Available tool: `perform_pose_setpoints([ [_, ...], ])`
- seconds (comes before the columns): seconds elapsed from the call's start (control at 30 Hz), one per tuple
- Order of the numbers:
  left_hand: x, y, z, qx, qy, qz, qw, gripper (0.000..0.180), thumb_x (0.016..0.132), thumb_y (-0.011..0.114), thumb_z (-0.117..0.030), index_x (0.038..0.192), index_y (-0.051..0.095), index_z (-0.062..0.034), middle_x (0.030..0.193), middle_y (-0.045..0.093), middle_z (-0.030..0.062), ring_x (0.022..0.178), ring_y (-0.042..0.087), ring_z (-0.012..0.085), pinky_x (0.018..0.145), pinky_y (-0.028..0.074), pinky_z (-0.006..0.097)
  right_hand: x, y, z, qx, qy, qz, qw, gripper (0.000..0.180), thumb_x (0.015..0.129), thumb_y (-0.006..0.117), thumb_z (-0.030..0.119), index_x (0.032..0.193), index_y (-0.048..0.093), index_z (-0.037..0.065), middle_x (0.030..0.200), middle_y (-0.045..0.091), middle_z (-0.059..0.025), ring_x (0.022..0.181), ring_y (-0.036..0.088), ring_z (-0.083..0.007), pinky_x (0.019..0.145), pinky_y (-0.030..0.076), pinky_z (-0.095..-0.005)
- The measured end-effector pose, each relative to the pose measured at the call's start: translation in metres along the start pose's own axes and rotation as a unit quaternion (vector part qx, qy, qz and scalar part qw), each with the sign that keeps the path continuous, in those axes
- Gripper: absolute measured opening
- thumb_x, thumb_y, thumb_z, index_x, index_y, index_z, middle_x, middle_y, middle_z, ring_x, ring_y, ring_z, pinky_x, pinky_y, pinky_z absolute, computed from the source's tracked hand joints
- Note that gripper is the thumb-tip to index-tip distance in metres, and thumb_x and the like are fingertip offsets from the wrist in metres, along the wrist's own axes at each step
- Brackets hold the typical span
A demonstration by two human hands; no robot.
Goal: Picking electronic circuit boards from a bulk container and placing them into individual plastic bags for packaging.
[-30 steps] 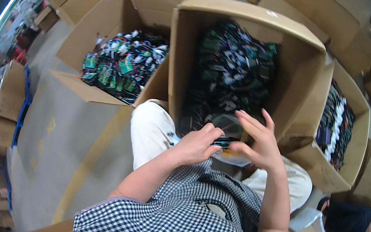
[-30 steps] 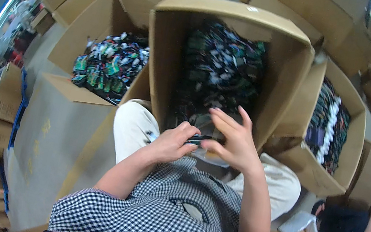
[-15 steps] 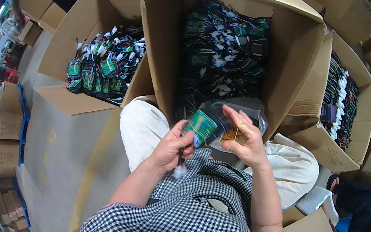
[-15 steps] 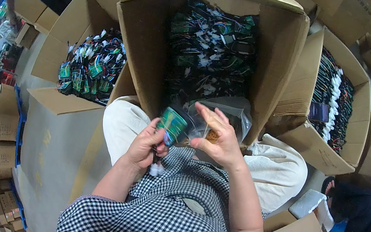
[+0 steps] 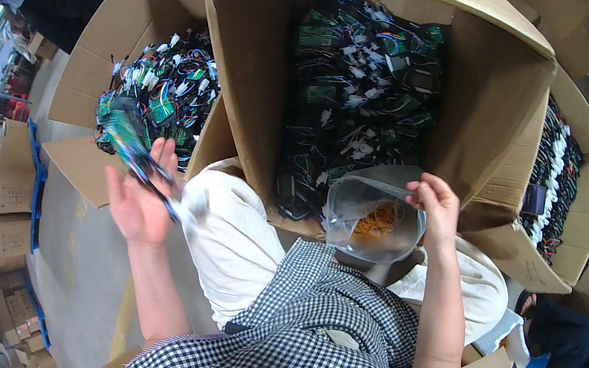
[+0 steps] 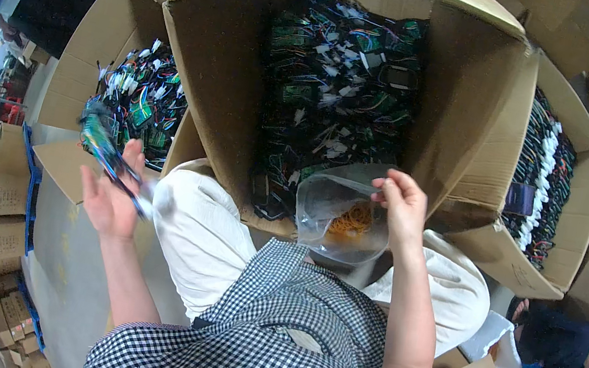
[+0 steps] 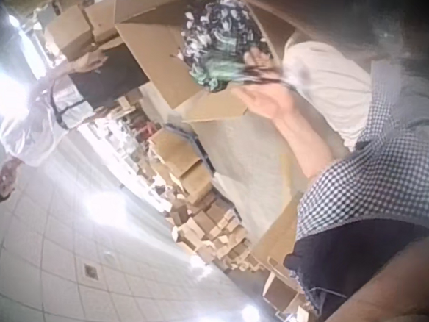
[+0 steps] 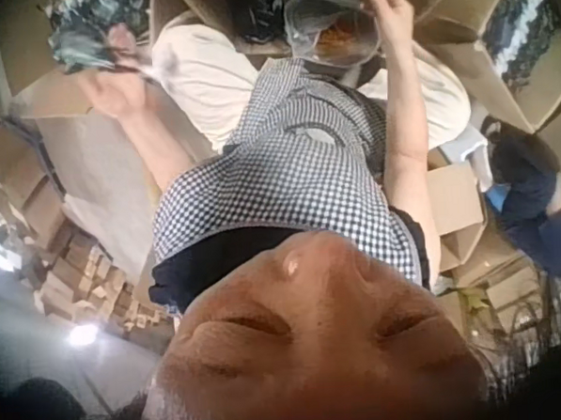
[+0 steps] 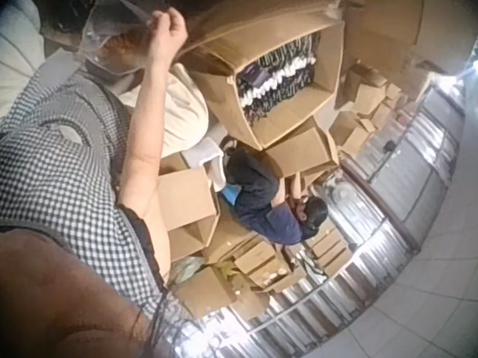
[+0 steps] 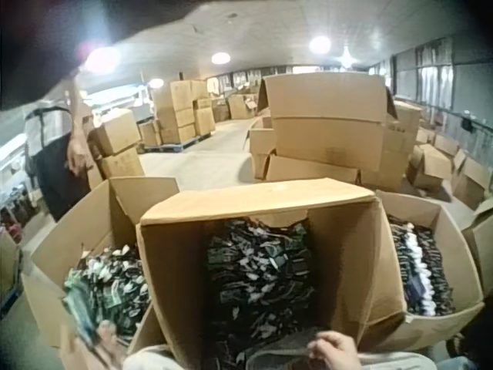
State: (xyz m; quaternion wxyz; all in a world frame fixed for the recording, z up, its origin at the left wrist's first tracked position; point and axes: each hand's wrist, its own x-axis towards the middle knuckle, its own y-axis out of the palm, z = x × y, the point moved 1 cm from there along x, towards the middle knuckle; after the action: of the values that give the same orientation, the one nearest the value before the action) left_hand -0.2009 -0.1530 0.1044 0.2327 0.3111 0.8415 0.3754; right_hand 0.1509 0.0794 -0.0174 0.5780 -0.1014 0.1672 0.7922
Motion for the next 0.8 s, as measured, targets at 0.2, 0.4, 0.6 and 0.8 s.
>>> perform_pose_setpoints([
  [0.2, 0.016, 0.02, 0.087, 0.214, -0.018, 0.036, 0.976, 0.049, 0.092, 0.053, -0.027, 0.13, 0.039, -0.0008, 0.132, 0.044, 0.0214, 0.119, 0.047, 0.0336, 0.103, 0.038, 0.044, 0.063, 0.063, -0.031, -0.494, -0.187, 0.084, 0.845, 0.028, 0.083, 0.058, 0.016, 0.109, 0.063, 0.005, 0.098, 0.065, -0.0149, 0.09, 0.061, -0.0362, 0.079, 0.049, -0.0435],
  [0.4, 0.069, -0.081, 0.243, 0.536, -0.148, -0.071, 0.828, 0.056, 0.08, 0.066, -0.021, 0.124, 0.043, 0.0041, 0.123, 0.051, 0.0211, 0.108, 0.054, 0.0286, 0.094, 0.042, 0.035, 0.121, 0.133, -0.059, -0.649, -0.252, 0.073, 0.714, 0.037, 0.081, 0.063, 0.026, 0.114, 0.061, 0.01, 0.111, 0.059, -0.0151, 0.103, 0.055, -0.0353, 0.086, 0.045, -0.0462],
  [0.6, 0.075, -0.086, 0.292, 0.867, -0.16, -0.09, 0.463, 0.085, 0.071, 0.06, -0.063, 0.128, 0.043, -0.0019, 0.128, 0.046, 0.0194, 0.117, 0.045, 0.0383, 0.095, 0.041, 0.047, 0.144, 0.131, -0.097, -0.698, -0.157, -0.051, 0.697, 0.059, 0.077, 0.068, 0.037, 0.126, 0.051, 0.009, 0.12, 0.054, -0.0195, 0.107, 0.053, -0.0362, 0.086, 0.045, -0.0478],
  [0.8, 0.096, -0.079, 0.29, 0.844, -0.189, 0.027, 0.502, 0.056, 0.076, 0.061, -0.045, 0.115, 0.058, -0.0051, 0.118, 0.058, 0.0206, 0.111, 0.056, 0.0336, 0.092, 0.046, 0.043, 0.167, 0.093, -0.094, -0.6, -0.193, 0.005, 0.777, 0.042, 0.082, 0.058, 0.013, 0.121, 0.053, 0.002, 0.107, 0.058, -0.0215, 0.099, 0.056, -0.0342, 0.082, 0.048, -0.044],
])
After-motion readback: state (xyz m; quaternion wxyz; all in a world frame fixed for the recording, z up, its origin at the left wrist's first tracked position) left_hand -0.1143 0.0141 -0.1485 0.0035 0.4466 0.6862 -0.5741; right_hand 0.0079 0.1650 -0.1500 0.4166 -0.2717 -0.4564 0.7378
